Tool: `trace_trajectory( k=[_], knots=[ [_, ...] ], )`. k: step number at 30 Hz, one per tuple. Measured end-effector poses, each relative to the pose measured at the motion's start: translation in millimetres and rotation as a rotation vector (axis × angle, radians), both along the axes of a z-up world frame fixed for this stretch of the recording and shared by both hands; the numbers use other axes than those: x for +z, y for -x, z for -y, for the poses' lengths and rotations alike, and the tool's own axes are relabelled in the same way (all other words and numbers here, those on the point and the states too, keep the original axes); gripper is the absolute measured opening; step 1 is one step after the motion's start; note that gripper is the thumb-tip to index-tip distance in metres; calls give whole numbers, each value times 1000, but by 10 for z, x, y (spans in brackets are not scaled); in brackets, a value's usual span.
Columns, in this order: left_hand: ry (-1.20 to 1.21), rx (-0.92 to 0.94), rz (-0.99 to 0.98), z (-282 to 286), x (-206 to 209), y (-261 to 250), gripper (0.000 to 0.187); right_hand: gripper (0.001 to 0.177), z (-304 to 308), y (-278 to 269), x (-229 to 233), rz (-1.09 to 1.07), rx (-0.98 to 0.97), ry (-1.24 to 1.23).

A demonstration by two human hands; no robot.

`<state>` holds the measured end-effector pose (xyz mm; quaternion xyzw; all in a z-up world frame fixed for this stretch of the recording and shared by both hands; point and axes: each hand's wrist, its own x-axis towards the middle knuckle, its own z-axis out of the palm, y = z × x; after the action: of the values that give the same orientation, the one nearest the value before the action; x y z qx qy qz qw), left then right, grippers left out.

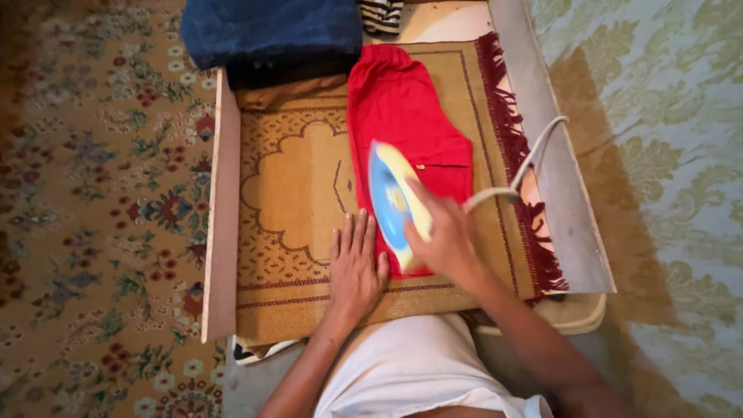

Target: The person irons a pair of red shorts on an ironing board. They move the iron across the fabric by hand and fold the shorts to reach different areas.

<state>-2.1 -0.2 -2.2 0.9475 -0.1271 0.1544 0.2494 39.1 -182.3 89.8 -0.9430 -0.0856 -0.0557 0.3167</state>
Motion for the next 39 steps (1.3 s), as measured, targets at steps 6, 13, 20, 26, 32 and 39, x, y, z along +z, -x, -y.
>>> trace_trajectory(
  k=[6, 13, 20, 26, 32, 39],
  knots=[
    [12, -19, 16, 7, 37, 53, 67, 67, 155, -67, -123, 129, 43, -25],
    [-105, -60, -33, 37, 247, -5, 63, 68, -70, -1401, -74, 182, -76, 55],
    [-318, -165, -238, 320, 203, -363, 59, 64, 329, -463, 52, 219, 54, -5],
    [-292, -131, -240, 498, 29, -291, 84, 66, 457, -652, 108, 30, -134, 80],
    [-325, -116, -228, 515, -125, -279, 84, 67, 237, -1552, -17, 217, -94, 27],
    [-294, -572, -279, 951, -57, -140, 81, 68, 536, -661, 68, 70, 10, 48]
  ],
)
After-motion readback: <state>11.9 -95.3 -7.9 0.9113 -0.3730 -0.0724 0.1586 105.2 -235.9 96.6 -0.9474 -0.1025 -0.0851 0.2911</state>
